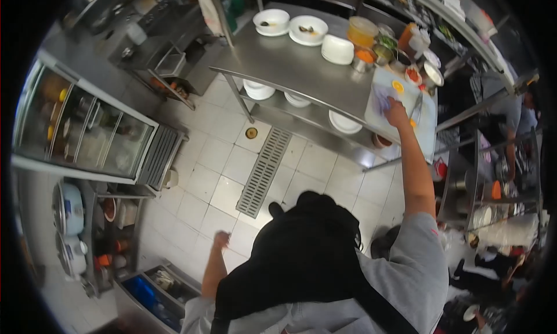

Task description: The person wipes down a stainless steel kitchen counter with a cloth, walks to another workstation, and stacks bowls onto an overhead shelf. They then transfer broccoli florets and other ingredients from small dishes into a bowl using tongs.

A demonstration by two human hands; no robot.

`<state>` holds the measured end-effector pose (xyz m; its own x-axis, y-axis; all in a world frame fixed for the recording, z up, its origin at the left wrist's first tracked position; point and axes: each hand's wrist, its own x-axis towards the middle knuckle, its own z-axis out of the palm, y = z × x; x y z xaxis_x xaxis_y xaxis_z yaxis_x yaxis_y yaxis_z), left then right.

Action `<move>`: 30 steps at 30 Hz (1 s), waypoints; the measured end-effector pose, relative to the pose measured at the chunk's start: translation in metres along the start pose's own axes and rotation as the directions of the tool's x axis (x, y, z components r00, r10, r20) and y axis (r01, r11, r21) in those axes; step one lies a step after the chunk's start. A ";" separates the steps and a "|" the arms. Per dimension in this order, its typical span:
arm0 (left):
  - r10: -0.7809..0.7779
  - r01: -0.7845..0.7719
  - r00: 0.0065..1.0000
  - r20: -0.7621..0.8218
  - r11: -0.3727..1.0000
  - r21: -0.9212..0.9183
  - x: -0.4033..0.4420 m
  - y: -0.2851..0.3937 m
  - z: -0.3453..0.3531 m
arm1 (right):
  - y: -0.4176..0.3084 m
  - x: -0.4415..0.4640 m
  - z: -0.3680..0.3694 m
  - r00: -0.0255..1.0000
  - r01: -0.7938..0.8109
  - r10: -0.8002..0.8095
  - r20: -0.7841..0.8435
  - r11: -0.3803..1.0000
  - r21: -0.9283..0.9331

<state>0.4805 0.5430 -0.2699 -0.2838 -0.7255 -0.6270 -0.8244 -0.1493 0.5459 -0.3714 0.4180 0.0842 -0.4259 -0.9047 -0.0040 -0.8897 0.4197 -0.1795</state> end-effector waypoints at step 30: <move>0.649 -0.899 0.187 -0.738 0.416 0.138 0.268 0.659 -0.573 | -0.200 0.090 0.145 0.833 -0.330 0.369 -0.412 0.930 0.164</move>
<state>0.1420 -0.1348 0.2401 -0.2262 -0.7279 0.6472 -0.1558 0.6830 0.7137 -0.2078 0.2422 -0.0226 -0.7505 -0.5692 0.3357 -0.6595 0.6770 -0.3266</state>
